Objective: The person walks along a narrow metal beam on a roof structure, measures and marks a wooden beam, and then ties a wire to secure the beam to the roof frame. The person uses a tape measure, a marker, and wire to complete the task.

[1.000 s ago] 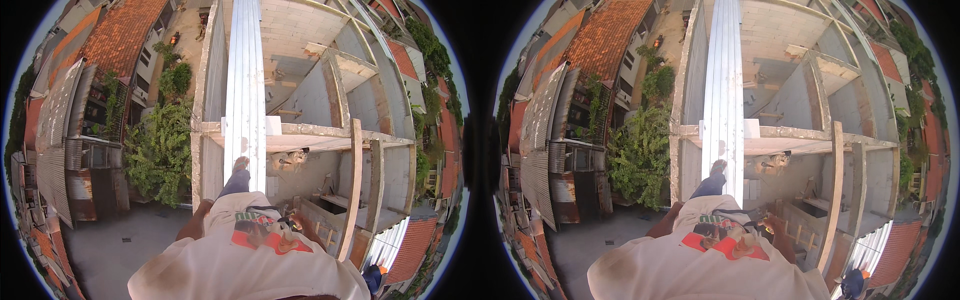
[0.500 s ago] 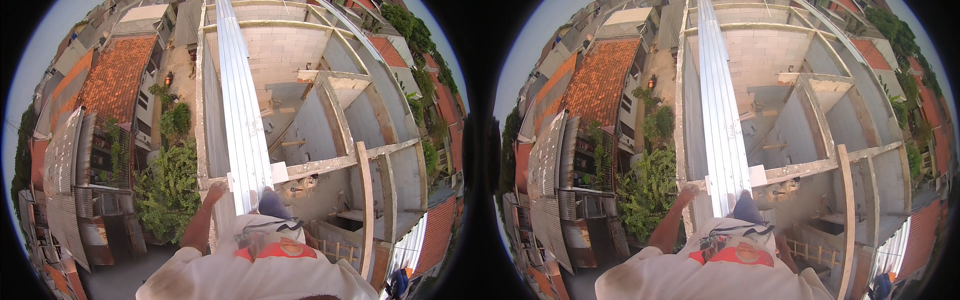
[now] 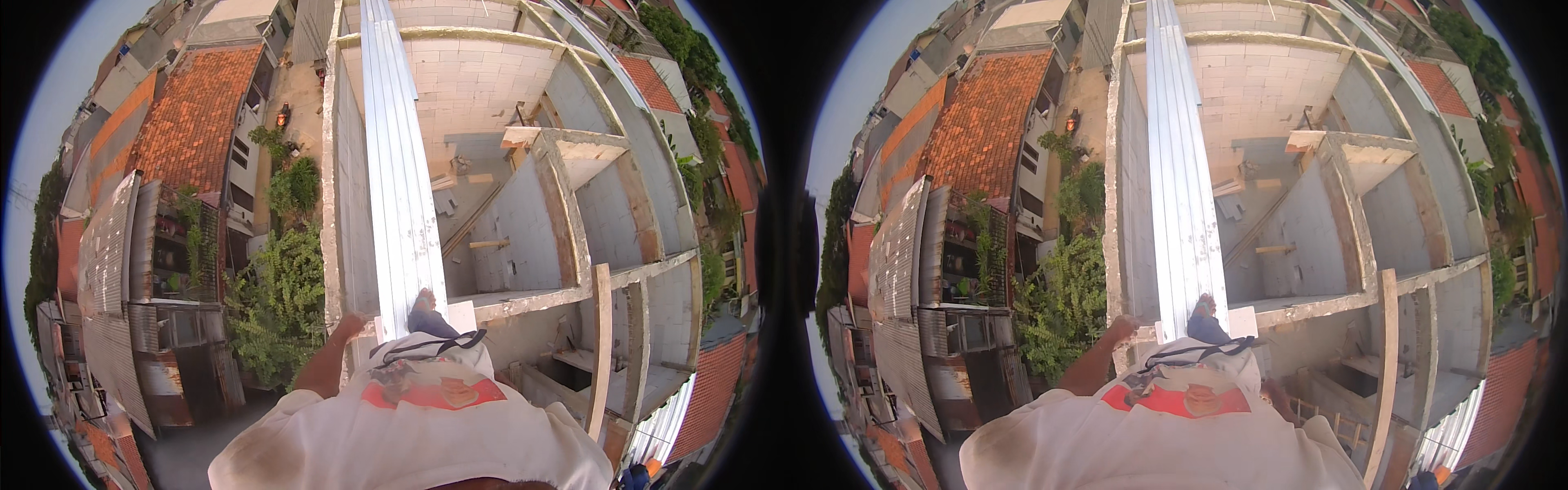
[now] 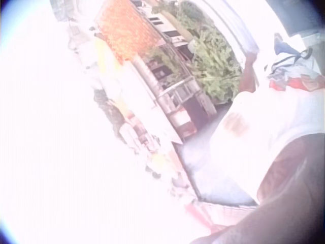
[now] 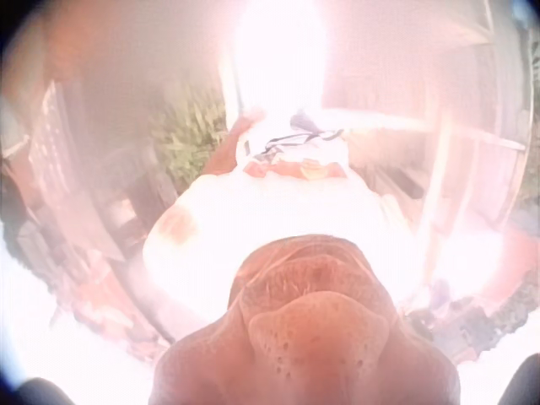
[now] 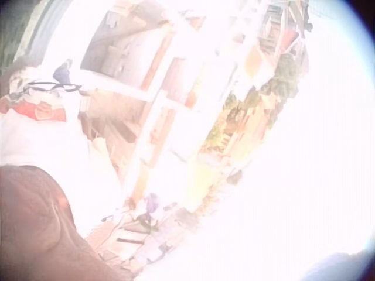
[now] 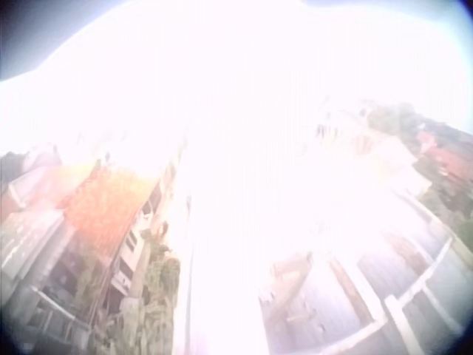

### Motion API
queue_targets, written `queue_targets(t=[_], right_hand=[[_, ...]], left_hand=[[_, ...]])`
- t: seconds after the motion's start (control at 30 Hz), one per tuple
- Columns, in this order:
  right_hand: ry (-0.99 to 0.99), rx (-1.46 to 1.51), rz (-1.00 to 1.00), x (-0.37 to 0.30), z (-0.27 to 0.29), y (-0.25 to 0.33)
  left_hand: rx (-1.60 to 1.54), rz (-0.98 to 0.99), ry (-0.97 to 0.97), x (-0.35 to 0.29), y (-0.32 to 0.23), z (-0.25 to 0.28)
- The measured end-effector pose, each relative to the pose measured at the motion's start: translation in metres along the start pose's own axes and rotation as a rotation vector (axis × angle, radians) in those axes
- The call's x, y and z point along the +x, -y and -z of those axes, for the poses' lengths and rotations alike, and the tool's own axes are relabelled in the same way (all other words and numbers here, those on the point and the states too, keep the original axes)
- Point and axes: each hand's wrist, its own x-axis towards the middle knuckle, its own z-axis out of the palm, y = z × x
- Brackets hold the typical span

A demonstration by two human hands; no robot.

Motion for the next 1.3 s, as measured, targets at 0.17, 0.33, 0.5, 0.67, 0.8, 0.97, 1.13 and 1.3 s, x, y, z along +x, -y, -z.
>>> queue_targets(t=[0.17, 0.33, 0.5, 0.67, 0.8, 0.97, 1.13, 1.3], right_hand=[[-0.051, -0.012, 0.081, 0.050, 0.063, 0.115], [-0.032, -0.058, 0.273, 0.039, 0.144, 0.285], [-0.056, -0.122, 0.319, 0.071, 0.194, 0.405], [-0.073, -0.183, 0.308, 0.112, 0.226, 0.499], [-0.003, -0.124, 0.175, 0.144, 0.242, 0.532], [-0.179, -0.215, 0.324, 0.179, 0.256, 0.551], [-0.099, 0.155, 0.286, 0.217, 0.267, 0.619], [-0.110, 0.144, 0.191, 0.224, 0.293, 0.723]], left_hand=[[-0.135, 0.354, 0.172, -0.004, 0.034, -0.002], [-0.577, 0.516, 0.035, 0.020, 0.039, 0.024], [-1.015, 0.777, -0.026, 0.075, 0.065, 0.062], [-0.842, 0.644, 0.035, 0.158, 0.162, 0.068], [-0.514, 0.423, 0.075, 0.237, 0.274, 0.102], [-0.912, 0.717, 0.046, 0.340, 0.407, 0.192], [-1.289, 1.012, -0.116, 0.444, 0.505, 0.320], [-1.349, 0.914, -0.189, 0.550, 0.567, 0.427]])
